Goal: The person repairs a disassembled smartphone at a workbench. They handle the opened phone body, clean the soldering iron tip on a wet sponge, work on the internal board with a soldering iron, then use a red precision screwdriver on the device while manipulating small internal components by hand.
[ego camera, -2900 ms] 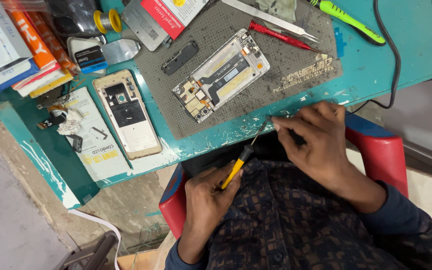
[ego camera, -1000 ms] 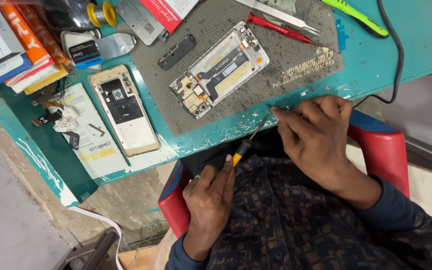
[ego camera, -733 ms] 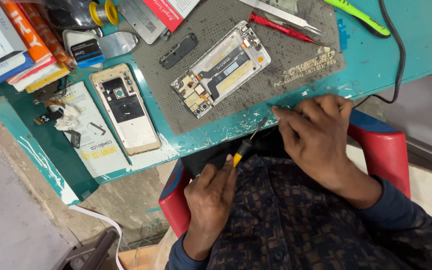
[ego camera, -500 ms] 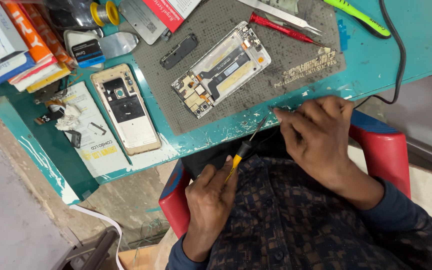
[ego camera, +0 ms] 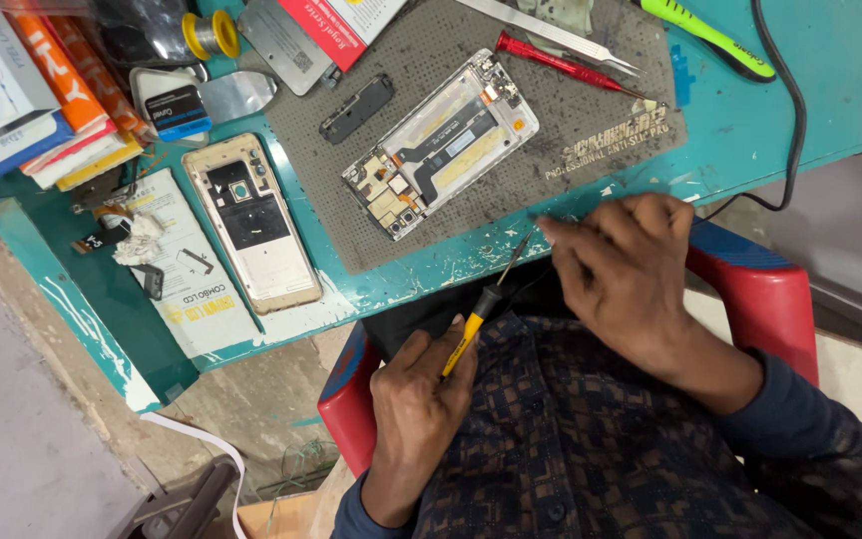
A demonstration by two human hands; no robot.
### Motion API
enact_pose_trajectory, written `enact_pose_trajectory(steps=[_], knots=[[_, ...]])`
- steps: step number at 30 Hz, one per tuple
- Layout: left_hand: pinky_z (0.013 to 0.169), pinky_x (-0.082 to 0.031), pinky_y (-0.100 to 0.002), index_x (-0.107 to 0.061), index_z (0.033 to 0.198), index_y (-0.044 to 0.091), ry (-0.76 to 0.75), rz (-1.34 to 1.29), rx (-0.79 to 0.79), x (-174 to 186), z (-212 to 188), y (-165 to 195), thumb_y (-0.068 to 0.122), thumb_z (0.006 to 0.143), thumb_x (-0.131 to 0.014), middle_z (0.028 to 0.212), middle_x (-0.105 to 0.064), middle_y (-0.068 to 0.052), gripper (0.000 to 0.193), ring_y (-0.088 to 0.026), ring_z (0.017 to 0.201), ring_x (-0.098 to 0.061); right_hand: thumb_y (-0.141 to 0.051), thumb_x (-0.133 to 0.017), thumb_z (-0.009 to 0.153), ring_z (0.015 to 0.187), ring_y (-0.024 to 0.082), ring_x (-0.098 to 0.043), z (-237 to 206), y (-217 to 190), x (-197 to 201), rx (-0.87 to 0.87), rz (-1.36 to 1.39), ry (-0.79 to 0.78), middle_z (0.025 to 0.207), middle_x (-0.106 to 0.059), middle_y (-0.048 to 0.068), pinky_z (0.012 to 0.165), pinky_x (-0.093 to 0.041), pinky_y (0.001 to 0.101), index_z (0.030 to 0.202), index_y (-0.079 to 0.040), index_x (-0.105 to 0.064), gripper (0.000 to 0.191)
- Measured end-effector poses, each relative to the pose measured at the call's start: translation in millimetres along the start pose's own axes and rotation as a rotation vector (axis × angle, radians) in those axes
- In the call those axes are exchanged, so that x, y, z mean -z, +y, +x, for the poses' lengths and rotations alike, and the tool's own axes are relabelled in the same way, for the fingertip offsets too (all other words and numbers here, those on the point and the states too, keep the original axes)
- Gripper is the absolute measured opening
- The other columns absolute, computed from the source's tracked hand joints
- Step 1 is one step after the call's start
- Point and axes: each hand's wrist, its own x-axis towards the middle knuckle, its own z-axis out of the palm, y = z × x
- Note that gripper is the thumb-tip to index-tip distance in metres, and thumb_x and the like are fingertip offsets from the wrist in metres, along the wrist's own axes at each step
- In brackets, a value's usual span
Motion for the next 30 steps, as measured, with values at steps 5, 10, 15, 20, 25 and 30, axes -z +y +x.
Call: enact_pose_trajectory(steps=[5,10,15,20,25,30], knots=[[0.041,-0.044,-0.034,-0.079,0.111,0.005,-0.009,0.017,0.002,2.9,1.0,-0.8,0.011,0.085,-0.081,0.068,-0.056,-0.008,0.027,-0.019,0.045,-0.057,-0.012,-0.079,0.092,0.099,0.022,-0.05,0.9,0.2,-0.8,0.067,0.025,-0.016,0.091,-0.059,-0.005,0.093,-0.031,0.0451,0.114,-0.017,-0.079,0.023],[0.041,-0.044,-0.035,-0.079,0.111,0.005,-0.026,0.026,0.013,4.7,2.3,-1.1,0.011,0.084,-0.081,0.067,-0.056,-0.009,0.028,-0.02,0.044,-0.057,-0.011,-0.079,0.093,0.099,0.022,-0.05,1.8,-1.5,2.2,0.035,-0.009,-0.001,0.089,-0.056,-0.003,0.094,-0.031,0.0453,0.114,-0.018,-0.079,0.022],[0.041,-0.043,-0.036,-0.079,0.111,0.004,-0.027,0.007,0.025,4.6,2.1,-0.2,0.012,0.084,-0.081,0.068,-0.058,-0.009,0.028,-0.021,0.045,-0.057,-0.011,-0.079,0.093,0.099,0.022,-0.051,3.6,-2.7,2.0,0.039,-0.003,-0.008,0.09,-0.056,-0.002,0.094,-0.032,0.0447,0.114,-0.017,-0.079,0.022],[0.041,-0.044,-0.036,-0.079,0.111,0.004,-0.028,-0.007,0.034,6.1,2.3,-1.5,0.012,0.085,-0.08,0.068,-0.058,-0.01,0.028,-0.023,0.046,-0.058,-0.012,-0.079,0.091,0.098,0.024,-0.051,2.3,-6.4,1.4,0.084,0.038,-0.009,0.091,-0.058,-0.002,0.093,-0.031,0.0445,0.113,-0.016,-0.078,0.022],[0.044,-0.047,-0.035,-0.077,0.111,0.003,-0.015,-0.012,-0.003,6.5,3.5,-1.7,0.012,0.086,-0.08,0.072,-0.061,-0.01,0.027,-0.024,0.05,-0.062,-0.01,-0.079,0.091,0.098,0.024,-0.051,1.9,-6.1,-1.6,0.04,0.005,-0.018,0.089,-0.056,0.0,0.094,-0.031,0.0453,0.117,-0.015,-0.079,0.026],[0.043,-0.047,-0.035,-0.078,0.111,0.003,-0.039,-0.013,0.021,7.6,3.9,-3.0,0.012,0.086,-0.08,0.071,-0.061,-0.01,0.027,-0.023,0.048,-0.061,-0.01,-0.079,0.091,0.098,0.023,-0.05,3.8,-3.3,-1.6,0.042,-0.001,-0.024,0.089,-0.055,0.0,0.094,-0.031,0.0459,0.117,-0.014,-0.08,0.026]])
